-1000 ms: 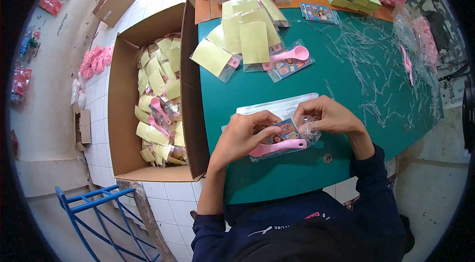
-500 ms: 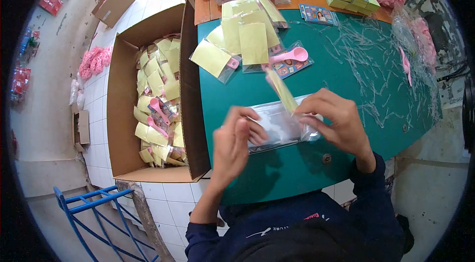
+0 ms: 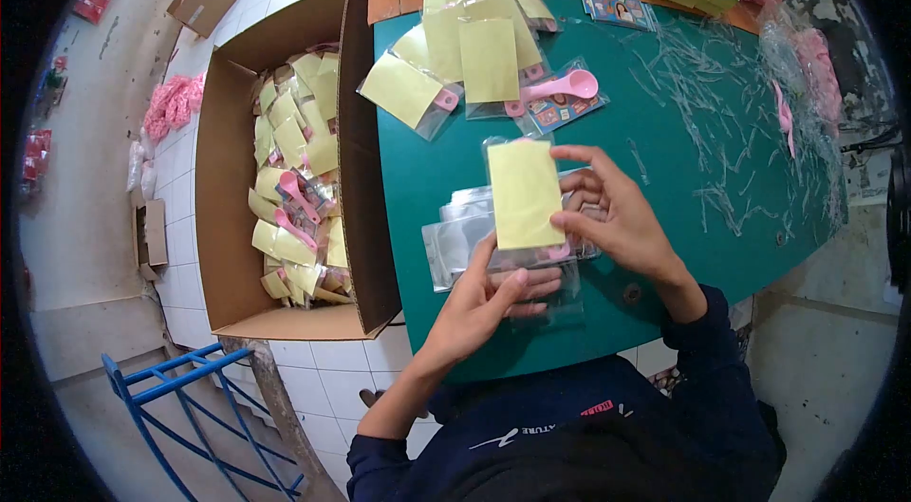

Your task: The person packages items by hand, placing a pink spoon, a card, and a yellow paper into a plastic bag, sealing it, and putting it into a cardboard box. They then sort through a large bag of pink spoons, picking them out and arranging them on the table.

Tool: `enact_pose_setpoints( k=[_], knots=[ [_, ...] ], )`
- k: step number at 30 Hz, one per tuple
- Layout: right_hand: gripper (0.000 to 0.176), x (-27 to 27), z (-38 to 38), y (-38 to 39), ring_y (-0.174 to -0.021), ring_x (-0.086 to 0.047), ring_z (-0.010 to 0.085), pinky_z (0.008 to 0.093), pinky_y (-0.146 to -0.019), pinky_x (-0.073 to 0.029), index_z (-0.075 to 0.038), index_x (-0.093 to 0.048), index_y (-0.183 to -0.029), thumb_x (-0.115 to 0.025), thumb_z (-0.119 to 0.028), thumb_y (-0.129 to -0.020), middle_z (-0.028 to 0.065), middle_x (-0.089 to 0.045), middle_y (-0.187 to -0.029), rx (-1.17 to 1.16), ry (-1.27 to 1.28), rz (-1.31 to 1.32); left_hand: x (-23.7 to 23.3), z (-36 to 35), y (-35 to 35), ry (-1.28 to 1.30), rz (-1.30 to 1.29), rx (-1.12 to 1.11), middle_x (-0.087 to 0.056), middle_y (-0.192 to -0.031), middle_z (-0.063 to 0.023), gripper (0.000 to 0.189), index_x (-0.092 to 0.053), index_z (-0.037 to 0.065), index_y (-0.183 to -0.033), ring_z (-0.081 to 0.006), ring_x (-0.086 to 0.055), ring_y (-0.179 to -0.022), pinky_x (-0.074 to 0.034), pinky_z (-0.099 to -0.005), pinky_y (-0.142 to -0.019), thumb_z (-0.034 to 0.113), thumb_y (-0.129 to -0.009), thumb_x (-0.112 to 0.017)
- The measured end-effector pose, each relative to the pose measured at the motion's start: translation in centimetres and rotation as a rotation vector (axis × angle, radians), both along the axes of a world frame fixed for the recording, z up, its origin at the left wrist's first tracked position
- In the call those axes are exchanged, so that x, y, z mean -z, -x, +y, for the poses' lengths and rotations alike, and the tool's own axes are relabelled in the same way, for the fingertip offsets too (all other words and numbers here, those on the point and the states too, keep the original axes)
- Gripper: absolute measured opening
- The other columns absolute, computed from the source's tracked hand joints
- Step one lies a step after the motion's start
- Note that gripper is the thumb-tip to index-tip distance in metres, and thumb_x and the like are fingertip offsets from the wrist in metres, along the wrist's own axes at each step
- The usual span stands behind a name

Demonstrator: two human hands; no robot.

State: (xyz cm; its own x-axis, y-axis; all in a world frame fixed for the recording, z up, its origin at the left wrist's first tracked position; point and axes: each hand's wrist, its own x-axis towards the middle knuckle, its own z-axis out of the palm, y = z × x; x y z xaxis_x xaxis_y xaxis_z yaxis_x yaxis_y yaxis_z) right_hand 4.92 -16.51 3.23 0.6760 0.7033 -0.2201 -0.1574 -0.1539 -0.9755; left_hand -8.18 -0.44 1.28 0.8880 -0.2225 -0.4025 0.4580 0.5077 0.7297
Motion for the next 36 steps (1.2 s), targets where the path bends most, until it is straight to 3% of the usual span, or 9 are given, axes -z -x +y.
enact_pose_setpoints(
  k=[3, 6, 9, 15, 21, 24, 27, 34, 36],
  knots=[
    [0.049, -0.7, 0.2, 0.2, -0.081, -0.055, 0.0147, 0.0264, -0.069, -0.048, -0.001, -0.042, -0.122, -0.064, -0.003, -0.078, 0.0154, -0.054, -0.104, 0.008, 0.177, -0.100, 0.4, 0.1, 1.8, -0.041, 0.013, 0.010, -0.051, -0.120, -0.0240, 0.061, 0.008, 0.014, -0.141, -0.0287, -0.054, -0.110, -0.049, -0.0367, -0.086, 0.009, -0.096, -0.034],
    [0.044, -0.6, 0.3, 2.7, -0.093, -0.053, 0.0262, 0.0366, -0.080, -0.045, -0.001, -0.048, -0.115, -0.066, -0.010, -0.076, 0.0188, -0.050, -0.109, -0.077, 0.431, -0.964, 0.7, 0.4, 2.4, -0.094, -0.013, 0.030, -0.051, -0.120, -0.0241, 0.064, 0.013, 0.016, -0.141, -0.0291, -0.054, -0.110, -0.049, -0.0371, -0.086, 0.009, -0.097, -0.033],
    [0.029, -1.4, 0.4, 4.6, -0.093, -0.049, 0.0316, 0.0403, -0.081, -0.041, -0.002, -0.054, -0.098, -0.066, -0.013, -0.074, 0.0165, -0.048, -0.101, -0.241, 0.360, -0.865, -0.2, 0.4, 2.6, -0.067, 0.050, -0.021, -0.050, -0.121, -0.0248, 0.064, 0.019, 0.019, -0.140, -0.0300, -0.054, -0.110, -0.049, -0.0367, -0.086, 0.011, -0.097, -0.028],
    [0.026, -0.1, 1.4, 6.3, -0.089, -0.047, 0.0289, 0.0372, -0.076, -0.040, -0.001, -0.053, -0.089, -0.068, -0.005, -0.068, 0.0124, -0.044, -0.090, -0.307, 0.129, -0.689, -0.6, 0.4, 3.5, -0.221, 0.034, -0.059, -0.050, -0.120, -0.0240, 0.069, 0.015, 0.022, -0.142, -0.0296, -0.058, -0.101, -0.048, -0.0425, -0.086, 0.046, -0.093, -0.029],
    [0.021, -0.4, 1.0, 6.6, -0.086, -0.046, 0.0288, 0.0387, -0.075, -0.038, -0.002, -0.052, -0.085, -0.066, -0.007, -0.070, 0.0110, -0.045, -0.086, -0.328, 0.169, -0.794, -1.3, -0.3, 3.0, -0.252, -0.033, -0.110, -0.045, -0.125, -0.0192, 0.064, 0.011, 0.012, -0.143, -0.0198, -0.056, -0.096, -0.044, -0.0307, -0.083, 0.021, -0.094, -0.029],
    [0.025, -0.7, 0.4, 6.6, -0.092, -0.047, 0.0278, 0.0422, -0.078, -0.037, -0.003, -0.052, -0.087, -0.066, -0.015, -0.070, 0.0101, -0.047, -0.090, -0.423, 0.184, -0.890, 0.8, -0.2, 2.2, -0.641, -0.266, -0.080, -0.040, -0.129, -0.0149, 0.065, 0.002, 0.010, -0.144, -0.0139, -0.053, -0.087, -0.043, -0.0265, -0.076, 0.008, -0.091, -0.035],
    [0.023, -0.5, -0.3, 6.3, -0.096, -0.046, 0.0258, 0.0420, -0.080, -0.036, -0.003, -0.052, -0.090, -0.062, -0.017, -0.074, 0.0089, -0.048, -0.093, -0.511, 0.157, -1.006, 0.9, -1.3, 1.5, -0.493, -0.216, -0.156, -0.046, -0.123, -0.0129, 0.069, -0.005, 0.009, -0.144, -0.0064, -0.050, -0.073, -0.043, -0.0216, -0.064, -0.006, -0.086, -0.037],
    [0.015, -2.5, -4.2, 1.5, -0.096, -0.048, 0.0244, 0.0382, -0.078, -0.037, -0.005, -0.052, -0.088, -0.059, -0.017, -0.082, 0.0092, -0.048, -0.092, -0.820, -0.192, -0.575, 0.4, -1.6, 1.3, -0.384, -0.094, -0.173, -0.061, -0.094, -0.0149, 0.063, -0.007, 0.014, -0.144, -0.0164, -0.062, -0.083, -0.050, -0.0259, -0.074, -0.005, -0.089, -0.031],
    [0.016, -3.1, -8.7, -3.7, -0.079, -0.055, 0.0214, 0.0336, -0.071, -0.045, -0.004, -0.054, -0.084, -0.062, -0.018, -0.083, 0.0067, -0.055, -0.080, -0.736, -0.300, -0.367, 0.5, -1.1, 1.6, -0.269, -0.063, -0.091, -0.059, -0.104, -0.0202, 0.052, -0.012, 0.009, -0.141, -0.0226, -0.061, -0.095, -0.050, -0.0296, -0.081, -0.002, -0.092, -0.028]
  ],
)
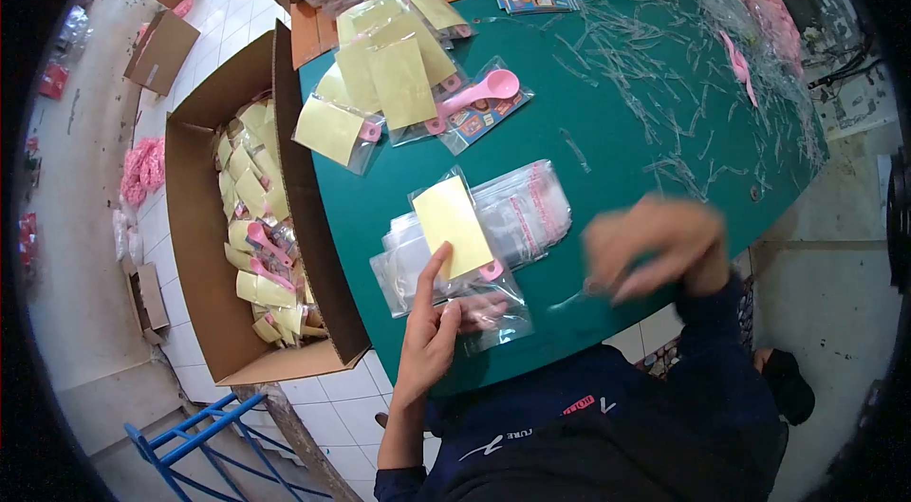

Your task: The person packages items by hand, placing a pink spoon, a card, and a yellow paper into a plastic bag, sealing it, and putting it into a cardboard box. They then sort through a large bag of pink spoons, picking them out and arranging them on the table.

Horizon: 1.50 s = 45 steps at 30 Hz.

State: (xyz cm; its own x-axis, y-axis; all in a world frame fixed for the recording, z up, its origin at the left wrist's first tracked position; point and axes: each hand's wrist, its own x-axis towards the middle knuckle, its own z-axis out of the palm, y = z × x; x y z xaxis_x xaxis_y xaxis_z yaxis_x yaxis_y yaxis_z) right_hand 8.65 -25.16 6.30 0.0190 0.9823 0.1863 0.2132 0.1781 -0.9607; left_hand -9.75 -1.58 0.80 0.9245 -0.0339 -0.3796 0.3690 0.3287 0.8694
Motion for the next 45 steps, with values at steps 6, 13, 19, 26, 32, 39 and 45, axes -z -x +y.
enact_pose_setpoints(
  k=[6, 13, 19, 26, 32, 39, 45],
  knots=[
    [0.027, 0.7, -8.7, -5.3, -0.092, -0.055, 0.0258, 0.0375, -0.084, -0.044, -0.003, -0.053, -0.104, -0.058, -0.004, -0.077, 0.0126, -0.055, -0.103, 1.296, 0.683, -0.939, 0.3, 0.1, 0.0, 0.039, -0.026, 0.045, -0.056, -0.111, -0.0256, 0.034, -0.035, 0.000, -0.126, -0.0278, -0.059, -0.102, -0.048, -0.0338, -0.088, 0.004, -0.094, -0.028],
    [0.036, 2.9, 4.5, 8.4, -0.088, -0.055, 0.0249, 0.0343, -0.077, -0.048, -0.007, -0.055, -0.104, -0.071, -0.011, -0.072, 0.0131, -0.047, -0.103, 0.649, 0.194, -0.429, 0.4, 0.7, 1.1, 0.003, 0.044, 0.088, -0.060, -0.099, -0.0102, 0.029, -0.040, 0.000, -0.119, -0.0139, -0.059, -0.093, -0.047, -0.0274, -0.084, 0.003, -0.094, -0.027],
    [0.019, 4.9, 5.0, 9.6, -0.079, -0.057, 0.0212, 0.0292, -0.070, -0.050, -0.005, -0.058, -0.091, -0.066, -0.002, -0.075, 0.0101, -0.046, -0.099, 0.700, 0.135, -0.275, -0.4, 2.1, 2.2, -0.083, 0.026, 0.053, -0.056, -0.110, -0.0145, 0.027, -0.038, 0.001, -0.116, -0.0159, -0.058, -0.093, -0.051, -0.0287, -0.080, -0.001, -0.092, -0.028],
    [0.017, 4.4, 5.6, 10.2, -0.086, -0.055, 0.0214, 0.0308, -0.073, -0.049, -0.003, -0.057, -0.089, -0.065, 0.000, -0.075, 0.0118, -0.043, -0.103, 0.702, 0.190, -0.295, -0.7, 1.6, 1.9, 0.166, -0.034, 0.097, -0.052, -0.119, -0.0211, 0.025, -0.033, 0.003, -0.115, -0.0286, -0.054, -0.110, -0.050, -0.0328, -0.084, -0.002, -0.092, -0.026],
    [0.016, 4.8, 5.5, 9.8, -0.088, -0.053, 0.0207, 0.0317, -0.075, -0.048, -0.003, -0.056, -0.091, -0.063, -0.001, -0.077, 0.0115, -0.042, -0.103, 0.684, 0.151, -0.258, -0.7, 3.2, 3.0, 0.167, -0.032, 0.131, -0.055, -0.112, -0.0193, 0.025, -0.032, 0.001, -0.118, -0.0224, -0.058, -0.100, -0.051, -0.0354, -0.080, 0.005, -0.093, -0.034],
    [0.013, 4.2, 5.5, 9.5, -0.086, -0.054, 0.0185, 0.0301, -0.073, -0.047, -0.001, -0.056, -0.090, -0.063, -0.002, -0.079, 0.0107, -0.043, -0.103, 0.679, 0.160, -0.160, -0.7, 2.0, 2.3, -0.560, -0.205, 0.057, -0.058, -0.099, -0.0090, 0.020, -0.053, 0.000, -0.099, -0.0157, -0.059, -0.090, -0.051, -0.0261, -0.071, -0.005, -0.080, -0.058],
    [0.009, 5.2, 5.6, 10.9, -0.083, -0.058, 0.0116, 0.0245, -0.069, -0.050, 0.002, -0.053, -0.092, -0.058, -0.002, -0.085, 0.0103, -0.052, -0.096, 0.815, 0.284, 0.464, -0.9, 0.4, 1.7, -0.597, -0.125, -0.042, -0.055, -0.091, -0.0064, 0.011, -0.056, -0.001, -0.086, -0.0098, -0.056, -0.083, -0.049, -0.0219, -0.069, -0.003, -0.078, -0.063]
  ],
)
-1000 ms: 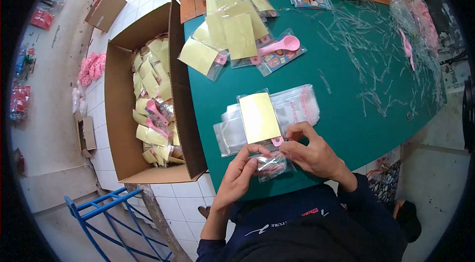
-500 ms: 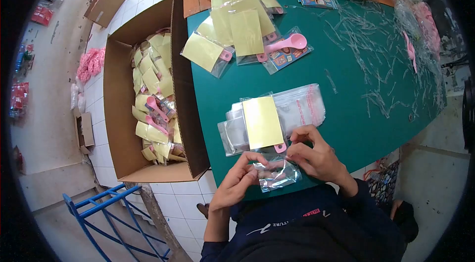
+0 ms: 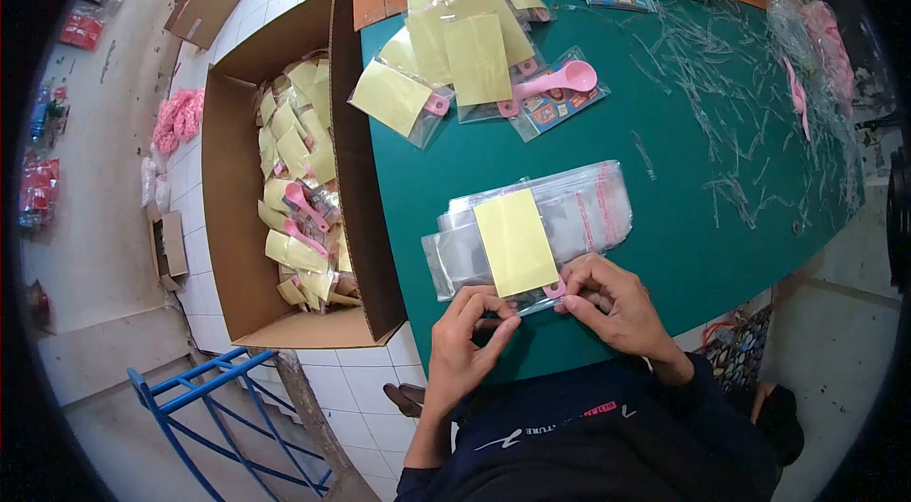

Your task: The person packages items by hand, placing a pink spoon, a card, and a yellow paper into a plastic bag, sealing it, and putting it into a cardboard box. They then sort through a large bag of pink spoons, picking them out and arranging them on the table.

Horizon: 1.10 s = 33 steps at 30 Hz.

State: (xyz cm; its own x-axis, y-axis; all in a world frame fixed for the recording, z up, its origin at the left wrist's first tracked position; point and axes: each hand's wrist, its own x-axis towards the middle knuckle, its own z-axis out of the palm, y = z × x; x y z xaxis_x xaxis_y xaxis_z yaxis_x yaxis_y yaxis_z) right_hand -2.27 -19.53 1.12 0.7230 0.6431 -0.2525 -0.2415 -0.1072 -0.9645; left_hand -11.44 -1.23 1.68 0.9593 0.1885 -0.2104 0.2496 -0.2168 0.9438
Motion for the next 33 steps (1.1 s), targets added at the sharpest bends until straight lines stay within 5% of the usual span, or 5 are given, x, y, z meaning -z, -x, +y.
enact_pose_setpoints(
  k=[12, 21, 26, 29, 33],
  knots=[
    [0.009, 0.2, 1.2, 0.9, -0.070, -0.064, 0.0124, 0.0226, -0.060, -0.052, 0.002, -0.047, -0.091, -0.054, -0.001, -0.087, 0.0100, -0.061, -0.080, 0.216, 0.096, 0.096, 1.4, -1.7, 0.4, 0.294, 0.058, -0.354, -0.053, -0.090, -0.0041, 0.024, -0.048, 0.000, -0.100, -0.0076, -0.054, -0.080, -0.047, -0.0185, -0.062, -0.003, -0.080, -0.062],
    [0.029, -0.9, 1.4, 0.6, -0.069, -0.063, 0.0119, 0.0230, -0.061, -0.052, 0.003, -0.052, -0.114, -0.055, 0.001, -0.085, 0.0102, -0.064, -0.084, 0.124, 0.153, -0.045, 0.7, -0.8, 0.6, 0.129, 0.111, -0.162, -0.054, -0.098, -0.0053, 0.037, -0.048, 0.004, -0.116, -0.0083, -0.053, -0.078, -0.047, -0.0176, -0.058, -0.002, -0.082, -0.059],
    [0.030, -3.9, 3.4, -3.8, -0.072, -0.063, 0.0143, 0.0264, -0.063, -0.051, 0.001, -0.055, -0.113, -0.058, -0.002, -0.084, 0.0119, -0.064, -0.085, 0.180, 0.114, -0.385, -2.4, 1.8, -5.0, -0.237, -0.325, -0.106, -0.054, -0.115, -0.0128, 0.044, -0.052, 0.004, -0.117, -0.0147, -0.058, -0.079, -0.049, -0.0218, -0.053, -0.003, -0.075, -0.064],
    [0.028, -5.8, 3.5, -9.5, -0.078, -0.062, 0.0203, 0.0305, -0.066, -0.051, -0.003, -0.058, -0.109, -0.060, -0.008, -0.081, 0.0126, -0.062, -0.089, 0.311, 0.156, -0.804, -4.2, 4.5, -10.1, -0.473, -0.329, -0.067, -0.038, -0.134, -0.0222, 0.051, -0.043, 0.006, -0.128, -0.0344, -0.049, -0.112, -0.045, -0.0381, -0.086, 0.012, -0.081, -0.062],
    [0.017, -4.8, -4.3, -18.3, -0.083, -0.061, 0.0249, 0.0337, -0.070, -0.050, -0.004, -0.063, -0.096, -0.059, -0.010, -0.081, 0.0126, -0.062, -0.093, 0.358, 0.551, -0.959, -4.7, 5.4, -9.1, -0.731, -0.329, -0.018, -0.038, -0.134, -0.0202, 0.048, -0.048, 0.008, -0.125, -0.0373, -0.046, -0.116, -0.040, -0.0405, -0.093, 0.012, -0.080, -0.064]
  ],
)
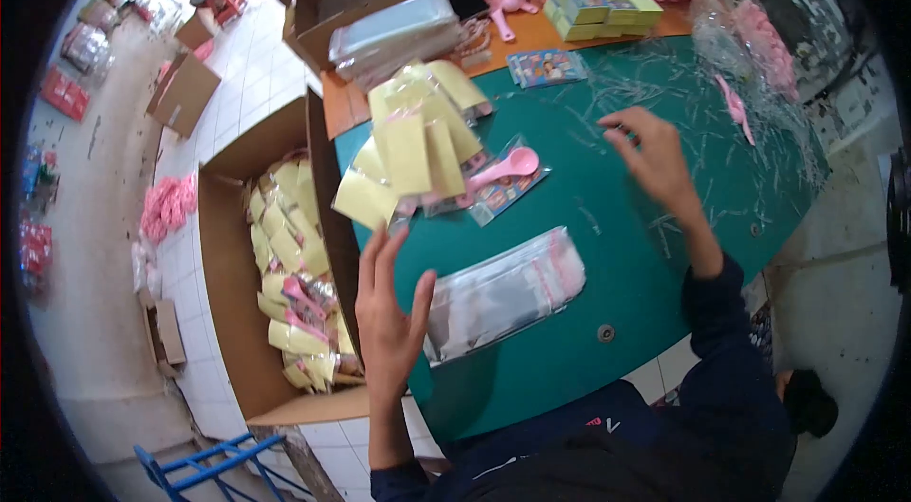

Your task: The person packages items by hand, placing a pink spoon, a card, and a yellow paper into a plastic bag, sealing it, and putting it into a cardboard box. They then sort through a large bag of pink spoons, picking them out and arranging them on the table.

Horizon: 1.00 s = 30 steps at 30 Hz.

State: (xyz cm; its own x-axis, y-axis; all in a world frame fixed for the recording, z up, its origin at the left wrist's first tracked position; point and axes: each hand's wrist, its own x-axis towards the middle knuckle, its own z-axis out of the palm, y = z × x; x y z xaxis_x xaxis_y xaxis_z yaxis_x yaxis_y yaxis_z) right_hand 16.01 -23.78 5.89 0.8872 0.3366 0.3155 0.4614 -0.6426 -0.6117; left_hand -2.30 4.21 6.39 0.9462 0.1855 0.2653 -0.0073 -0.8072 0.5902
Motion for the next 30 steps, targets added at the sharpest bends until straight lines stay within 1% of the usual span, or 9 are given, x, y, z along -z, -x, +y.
enact_pose_setpoints(
  k=[5, 7, 11, 14, 17, 20, 24, 28, 30],
  knots=[
    [0.018, 6.7, -20.8, -14.4, -0.082, -0.061, 0.0323, 0.0391, -0.072, -0.047, 0.000, -0.065, -0.083, -0.058, -0.016, -0.077, 0.0173, -0.064, -0.084, 0.467, 0.398, -0.164, 2.1, -1.3, 2.7, 0.046, 0.170, 0.044, -0.046, -0.126, -0.0166, 0.036, -0.055, 0.007, -0.114, -0.0329, -0.051, -0.111, -0.047, -0.0383, -0.085, 0.011, -0.080, -0.065],
    [0.021, 7.9, -27.0, -16.4, -0.076, -0.062, 0.0328, 0.0388, -0.069, -0.048, -0.002, -0.065, -0.081, -0.064, -0.020, -0.071, 0.0176, -0.064, -0.077, 0.850, 0.501, -0.160, 1.8, -1.7, 3.1, 0.070, 0.170, 0.026, -0.047, -0.125, -0.0161, 0.035, -0.056, 0.006, -0.113, -0.0325, -0.051, -0.111, -0.047, -0.0383, -0.085, 0.011, -0.080, -0.065],
    [0.026, 9.2, -31.0, -17.7, -0.080, -0.062, 0.0354, 0.0427, -0.070, -0.047, -0.002, -0.066, -0.081, -0.064, -0.026, -0.071, 0.0194, -0.064, -0.081, 0.877, 0.447, -0.186, 1.6, -2.8, 2.9, 0.157, 0.162, -0.034, -0.052, -0.120, -0.0157, 0.031, -0.057, 0.004, -0.110, -0.0314, -0.054, -0.109, -0.045, -0.0378, -0.089, 0.007, -0.080, -0.062],
    [0.036, 8.3, -29.4, -18.0, -0.092, -0.060, 0.0373, 0.0442, -0.080, -0.046, 0.000, -0.064, -0.095, -0.064, -0.031, -0.075, 0.0208, -0.064, -0.094, 0.993, 0.587, 0.078, 1.9, -3.6, 2.6, 0.174, 0.165, -0.042, -0.054, -0.118, -0.0152, 0.028, -0.058, 0.004, -0.108, -0.0306, -0.054, -0.108, -0.044, -0.0377, -0.090, 0.006, -0.080, -0.061],
    [0.040, 8.0, -30.0, -19.5, -0.095, -0.060, 0.0376, 0.0434, -0.081, -0.047, 0.000, -0.064, -0.097, -0.069, -0.029, -0.070, 0.0212, -0.063, -0.098, 0.988, 0.444, 0.278, 2.0, -3.8, 2.9, 0.150, 0.157, -0.070, -0.054, -0.118, -0.0151, 0.028, -0.058, 0.004, -0.108, -0.0303, -0.055, -0.107, -0.045, -0.0372, -0.089, 0.005, -0.080, -0.062],
    [0.043, 7.8, -30.7, -19.6, -0.095, -0.060, 0.0376, 0.0421, -0.078, -0.049, 0.000, -0.064, -0.098, -0.072, -0.027, -0.065, 0.0219, -0.063, -0.099, 0.891, 0.572, 0.284, 2.1, -3.6, 3.5, 0.116, 0.135, -0.106, -0.054, -0.117, -0.0153, 0.028, -0.058, 0.004, -0.107, -0.0305, -0.056, -0.105, -0.047, -0.0365, -0.086, 0.005, -0.079, -0.062],
    [0.044, 7.3, -32.3, -19.2, -0.084, -0.064, 0.0333, 0.0400, -0.069, -0.048, 0.001, -0.063, -0.095, -0.074, -0.024, -0.060, 0.0208, -0.065, -0.087, 0.738, 0.424, 0.174, 2.0, -3.0, 3.9, 0.093, 0.138, -0.133, -0.055, -0.116, -0.0152, 0.028, -0.059, 0.003, -0.107, -0.0301, -0.057, -0.104, -0.047, -0.0366, -0.085, 0.004, -0.079, -0.062],
    [0.032, 3.8, -32.2, -18.0, -0.072, -0.060, 0.0195, 0.0326, -0.065, -0.046, 0.000, -0.061, -0.096, -0.064, -0.021, -0.072, 0.0106, -0.065, -0.083, 0.476, 0.261, 0.049, 1.9, -2.7, 4.0, 0.091, 0.104, -0.111, -0.056, -0.114, -0.0151, 0.027, -0.058, 0.003, -0.107, -0.0301, -0.057, -0.103, -0.047, -0.0368, -0.085, 0.004, -0.080, -0.062],
    [0.023, 2.5, -30.9, -17.1, -0.066, -0.056, 0.0138, 0.0299, -0.059, -0.045, 0.000, -0.059, -0.091, -0.060, -0.020, -0.080, 0.0034, -0.060, -0.076, 0.434, 0.107, 0.193, 1.5, -2.9, 3.9, 0.134, 0.123, -0.109, -0.057, -0.114, -0.0148, 0.027, -0.058, 0.003, -0.106, -0.0293, -0.057, -0.104, -0.046, -0.0379, -0.088, 0.003, -0.080, -0.060]
  ],
)
